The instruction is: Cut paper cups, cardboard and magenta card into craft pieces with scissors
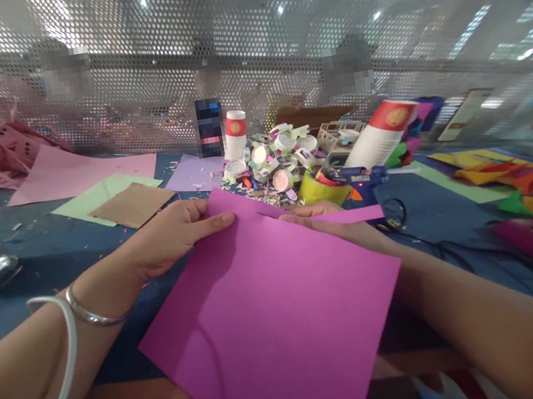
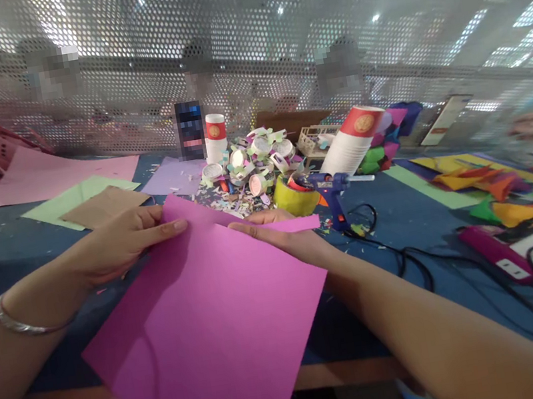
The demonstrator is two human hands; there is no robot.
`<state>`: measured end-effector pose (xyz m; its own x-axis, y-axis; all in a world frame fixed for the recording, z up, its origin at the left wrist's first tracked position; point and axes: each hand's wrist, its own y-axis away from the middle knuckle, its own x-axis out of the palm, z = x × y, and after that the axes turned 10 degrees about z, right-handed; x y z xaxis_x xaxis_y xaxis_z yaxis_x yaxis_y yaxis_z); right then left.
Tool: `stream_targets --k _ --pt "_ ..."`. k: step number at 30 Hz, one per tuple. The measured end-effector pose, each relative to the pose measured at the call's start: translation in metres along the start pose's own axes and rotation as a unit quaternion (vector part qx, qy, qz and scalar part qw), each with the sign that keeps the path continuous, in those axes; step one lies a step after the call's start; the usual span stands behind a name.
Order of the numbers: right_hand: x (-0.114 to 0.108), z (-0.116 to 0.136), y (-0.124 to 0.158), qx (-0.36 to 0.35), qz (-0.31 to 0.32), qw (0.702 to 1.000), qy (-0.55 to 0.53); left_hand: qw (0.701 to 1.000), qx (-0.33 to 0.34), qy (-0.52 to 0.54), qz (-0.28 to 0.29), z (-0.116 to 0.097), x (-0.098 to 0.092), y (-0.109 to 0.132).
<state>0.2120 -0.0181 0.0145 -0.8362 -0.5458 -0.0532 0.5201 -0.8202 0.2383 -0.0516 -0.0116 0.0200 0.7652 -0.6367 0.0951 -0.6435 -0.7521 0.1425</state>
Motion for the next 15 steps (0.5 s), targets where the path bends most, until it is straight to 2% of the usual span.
stream_targets --k 6,15 --pt "-0.0024 0.0013 -0.0005 -0.003 -0.006 1.0 0.0 0.999 0.021 0.0 -0.039 0.0058 -0.0009 -0.0036" --pt "0.0038 0.003 0.0021 0.0 -0.009 1.0 -0.011 0.998 0.038 -0.014 -0.051 0.0062 0.0049 -0.004"
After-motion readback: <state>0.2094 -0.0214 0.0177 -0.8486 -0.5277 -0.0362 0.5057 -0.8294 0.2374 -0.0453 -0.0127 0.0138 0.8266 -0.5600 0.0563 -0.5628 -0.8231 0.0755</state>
